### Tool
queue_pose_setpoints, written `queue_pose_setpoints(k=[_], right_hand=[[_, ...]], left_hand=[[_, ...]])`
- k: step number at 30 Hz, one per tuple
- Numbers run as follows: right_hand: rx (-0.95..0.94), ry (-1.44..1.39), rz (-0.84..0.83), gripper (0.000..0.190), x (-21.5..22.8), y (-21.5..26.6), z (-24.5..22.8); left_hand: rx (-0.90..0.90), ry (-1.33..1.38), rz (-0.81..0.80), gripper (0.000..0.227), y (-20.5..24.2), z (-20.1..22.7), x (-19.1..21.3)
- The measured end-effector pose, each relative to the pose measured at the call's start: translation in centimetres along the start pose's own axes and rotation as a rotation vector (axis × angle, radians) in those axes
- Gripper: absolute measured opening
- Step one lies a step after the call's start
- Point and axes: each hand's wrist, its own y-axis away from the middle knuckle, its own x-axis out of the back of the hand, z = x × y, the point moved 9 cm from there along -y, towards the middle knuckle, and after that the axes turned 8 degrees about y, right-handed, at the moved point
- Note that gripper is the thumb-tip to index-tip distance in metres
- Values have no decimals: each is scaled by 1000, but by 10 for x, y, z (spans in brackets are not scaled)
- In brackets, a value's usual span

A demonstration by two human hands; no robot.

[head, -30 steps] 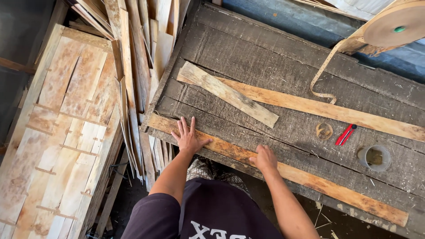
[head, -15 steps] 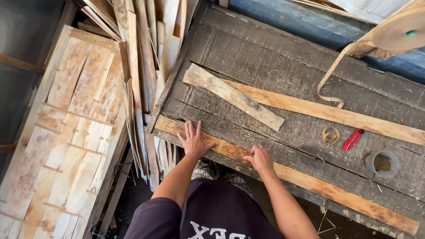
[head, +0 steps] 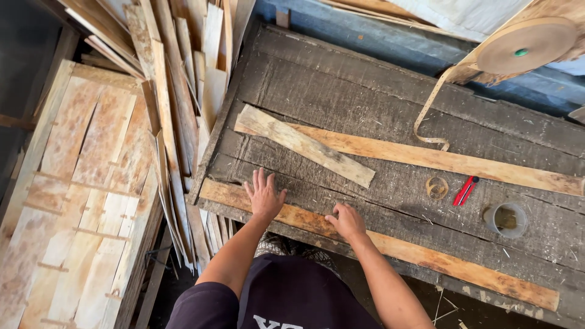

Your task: Applying thin wood veneer strips or adhesive tape to long wooden boards on a workshop bench.

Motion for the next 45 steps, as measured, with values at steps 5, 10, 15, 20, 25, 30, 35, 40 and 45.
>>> queue_pose_setpoints(k=[5, 10, 15, 20, 25, 30, 35, 40, 45], right_hand=[[78, -90, 258, 40, 28, -30, -10], [46, -71, 386, 63, 67, -63, -12], [10, -53, 297, 84, 81, -80, -12], [-21, -83, 313, 63, 78, -89, 9], [19, -110, 428, 52, 95, -86, 30], [72, -86, 241, 64, 87, -100, 28], [104, -52, 177, 50, 73, -110, 37], [105, -72, 185, 38, 77, -133, 65], [130, -57, 473, 34, 113, -146, 92]], left_hand=[[-280, 255, 39, 67, -45, 7, -20], [-349, 294, -46, 60, -79, 45, -7], [-438, 168, -116, 67, -102, 84, -10], [-471, 34, -262, 77, -112, 114, -30], [-471, -122, -426, 84, -120, 132, -65], [-504, -366, -602, 100, -118, 164, -71], [-560, -519, -541, 99, -125, 157, -98], [-508, -566, -577, 100, -126, 174, -78], [-492, -364, -636, 59, -113, 211, -40]])
